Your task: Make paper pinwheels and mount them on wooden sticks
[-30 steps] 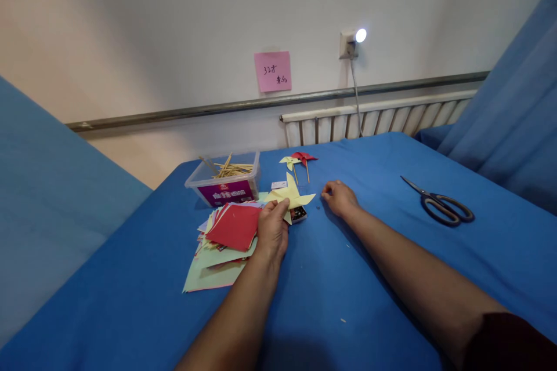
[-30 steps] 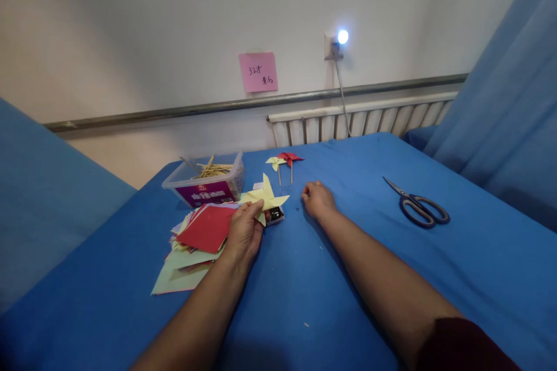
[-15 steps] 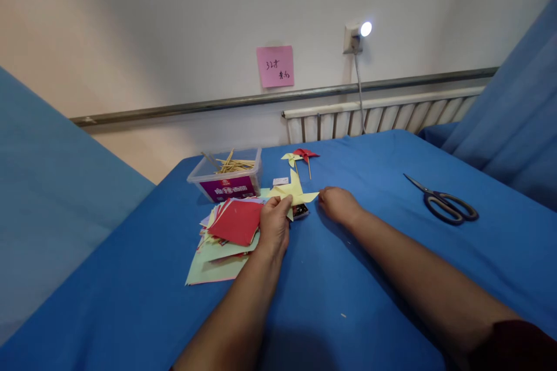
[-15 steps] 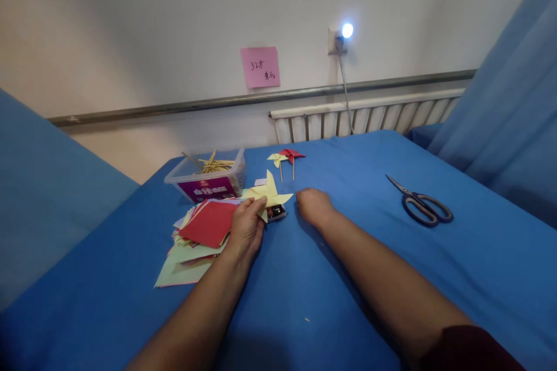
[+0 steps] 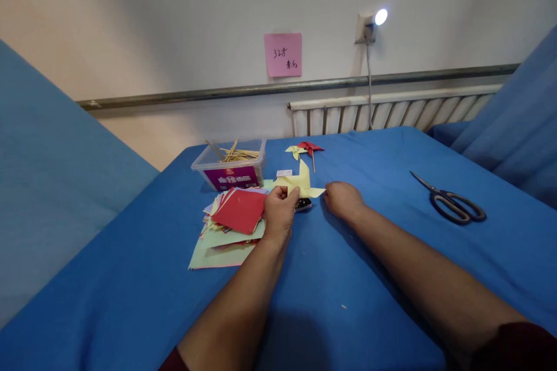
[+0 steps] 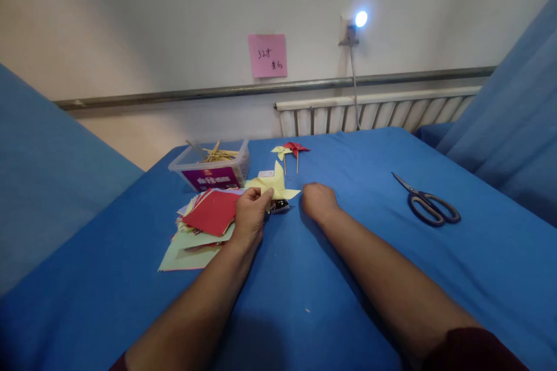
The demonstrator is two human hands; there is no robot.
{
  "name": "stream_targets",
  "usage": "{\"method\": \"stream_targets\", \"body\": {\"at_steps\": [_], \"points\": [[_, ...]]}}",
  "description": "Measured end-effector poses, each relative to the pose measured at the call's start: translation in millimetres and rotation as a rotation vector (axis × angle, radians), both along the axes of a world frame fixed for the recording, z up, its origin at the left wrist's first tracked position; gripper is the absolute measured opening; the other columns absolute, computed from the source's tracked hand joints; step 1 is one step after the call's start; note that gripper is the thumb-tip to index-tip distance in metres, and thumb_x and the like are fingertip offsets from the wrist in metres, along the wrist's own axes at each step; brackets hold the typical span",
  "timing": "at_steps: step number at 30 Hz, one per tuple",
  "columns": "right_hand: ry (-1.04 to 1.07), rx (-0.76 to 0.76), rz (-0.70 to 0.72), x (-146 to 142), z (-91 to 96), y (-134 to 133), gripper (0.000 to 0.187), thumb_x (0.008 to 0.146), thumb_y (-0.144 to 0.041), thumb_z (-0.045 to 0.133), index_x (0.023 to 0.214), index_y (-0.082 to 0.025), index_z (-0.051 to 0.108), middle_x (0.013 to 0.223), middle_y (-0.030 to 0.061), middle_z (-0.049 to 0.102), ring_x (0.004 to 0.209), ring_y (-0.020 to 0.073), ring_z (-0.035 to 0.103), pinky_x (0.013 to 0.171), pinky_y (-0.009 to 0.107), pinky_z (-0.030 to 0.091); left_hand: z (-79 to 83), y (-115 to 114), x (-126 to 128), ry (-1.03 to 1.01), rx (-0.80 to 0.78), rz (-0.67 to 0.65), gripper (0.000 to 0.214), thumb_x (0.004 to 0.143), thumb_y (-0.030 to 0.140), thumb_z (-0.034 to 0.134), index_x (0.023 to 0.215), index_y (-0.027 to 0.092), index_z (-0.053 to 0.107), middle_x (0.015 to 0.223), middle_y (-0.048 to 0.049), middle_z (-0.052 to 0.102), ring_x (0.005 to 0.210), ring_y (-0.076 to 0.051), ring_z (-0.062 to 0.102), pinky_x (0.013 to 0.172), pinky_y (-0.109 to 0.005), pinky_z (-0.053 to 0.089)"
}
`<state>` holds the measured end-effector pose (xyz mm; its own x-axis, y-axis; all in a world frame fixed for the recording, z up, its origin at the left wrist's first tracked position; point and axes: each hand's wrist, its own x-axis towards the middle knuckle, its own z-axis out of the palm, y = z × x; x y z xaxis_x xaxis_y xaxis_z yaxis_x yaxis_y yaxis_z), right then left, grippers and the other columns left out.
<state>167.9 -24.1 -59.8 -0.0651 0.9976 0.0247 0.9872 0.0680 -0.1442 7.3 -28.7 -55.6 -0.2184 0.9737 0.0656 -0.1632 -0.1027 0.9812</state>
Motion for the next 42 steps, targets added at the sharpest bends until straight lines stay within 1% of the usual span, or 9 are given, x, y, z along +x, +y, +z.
{"method": "stream_targets", "body": {"at_steps": [5,11,14,18,22,26,31,37,42], "points": [[0.032,-0.002,-0.019,3.9,-0.9,2.8,0.025,0.087,-0.02,0.048,0.097,-0.014,0.071,0.1,0.0162,0.071,0.091,0.0249,0.065,0.072,0.029,0.042,-2.9,1.2,0.3,0.088,0.034,0.012,0.021,0.061,0.031,0.074,0.063,0.017,0.059,0.055,0.0037,0.056,0.05,-0.01,0.049,0.05,-0.021,0.035],[0.236,-0.051,-0.103,16.5,0.4,13.2,0.024,0.085,-0.025,0.052,0.095,-0.018,0.072,0.091,0.0098,0.073,0.081,0.0211,0.065,0.065,0.027,0.04,-2.4,1.7,1.3,-0.006,0.007,-0.008,0.02,0.061,0.03,0.074,0.064,0.017,0.057,0.054,0.0041,0.056,0.049,-0.01,0.049,0.05,-0.021,0.036],[0.219,-0.077,-0.062,21.1,-4.2,16.2,0.024,0.084,-0.026,0.051,0.094,-0.018,0.072,0.088,0.0094,0.072,0.077,0.0199,0.064,0.063,0.027,0.038,-2.0,1.8,1.9,-0.055,-0.015,-0.015,0.021,0.061,0.03,0.075,0.064,0.017,0.058,0.054,0.004,0.057,0.049,-0.01,0.048,0.05,-0.022,0.036],[0.212,-0.055,-0.016,25.7,-10.8,19.5,0.022,0.083,-0.025,0.053,0.091,-0.018,0.072,0.085,0.0079,0.072,0.073,0.0181,0.062,0.06,0.026,0.035,-2.2,2.0,2.4,-0.13,-0.036,-0.043,0.022,0.059,0.029,0.076,0.065,0.017,0.058,0.056,0.004,0.058,0.05,-0.009,0.049,0.052,-0.022,0.038],[0.349,-0.087,0.002,32.6,-16.2,23.7,0.015,0.081,-0.026,0.058,0.084,-0.019,0.071,0.077,0.0029,0.071,0.065,0.0134,0.059,0.057,0.023,0.035,-0.3,0.3,2.6,-0.193,-0.039,-0.063,0.024,0.057,0.027,0.078,0.064,0.017,0.058,0.057,0.0039,0.058,0.051,-0.009,0.05,0.054,-0.022,0.039],[0.437,-0.124,0.048,37.3,-18.3,24.2,0.01,0.078,-0.026,0.062,0.08,-0.019,0.069,0.071,-0.0003,0.069,0.061,0.0115,0.057,0.056,0.021,0.035,2.7,-1.6,3.1,-0.265,-0.054,-0.104,0.024,0.058,0.027,0.078,0.065,0.017,0.057,0.06,0.0021,0.061,0.054,-0.011,0.054,0.056,-0.023,0.041],[0.348,-0.111,0.029,35.4,-11.8,19.9,0.01,0.077,-0.028,0.066,0.078,-0.019,0.069,0.07,0.0004,0.068,0.06,0.0121,0.056,0.054,0.023,0.034,4.3,-1.6,3.5,-0.274,-0.057,-0.077,0.026,0.057,0.027,0.079,0.065,0.017,0.057,0.06,0.0025,0.059,0.053,-0.01,0.053,0.057,-0.023,0.041],[0.222,-0.1,0.044,29.8,-5.8,16.2,0.012,0.078,-0.029,0.063,0.079,-0.019,0.07,0.072,0.0025,0.068,0.063,0.0145,0.057,0.056,0.025,0.033,5.3,-3.0,2.4,-0.121,0.042,0.007,0.023,0.059,0.027,0.076,0.066,0.017,0.057,0.056,0.0047,0.055,0.049,-0.009,0.048,0.049,-0.021,0.036],[0.243,-0.095,0.051,28.5,-7.5,15.6,0.012,0.077,-0.025,0.06,0.08,-0.019,0.07,0.073,0.0031,0.069,0.064,0.0149,0.058,0.056,0.025,0.034,6.7,-4.2,2.7,-0.092,0.046,0.023,0.021,0.061,0.028,0.075,0.065,0.017,0.057,0.056,0.0038,0.056,0.049,-0.009,0.049,0.049,-0.021,0.036]]}}
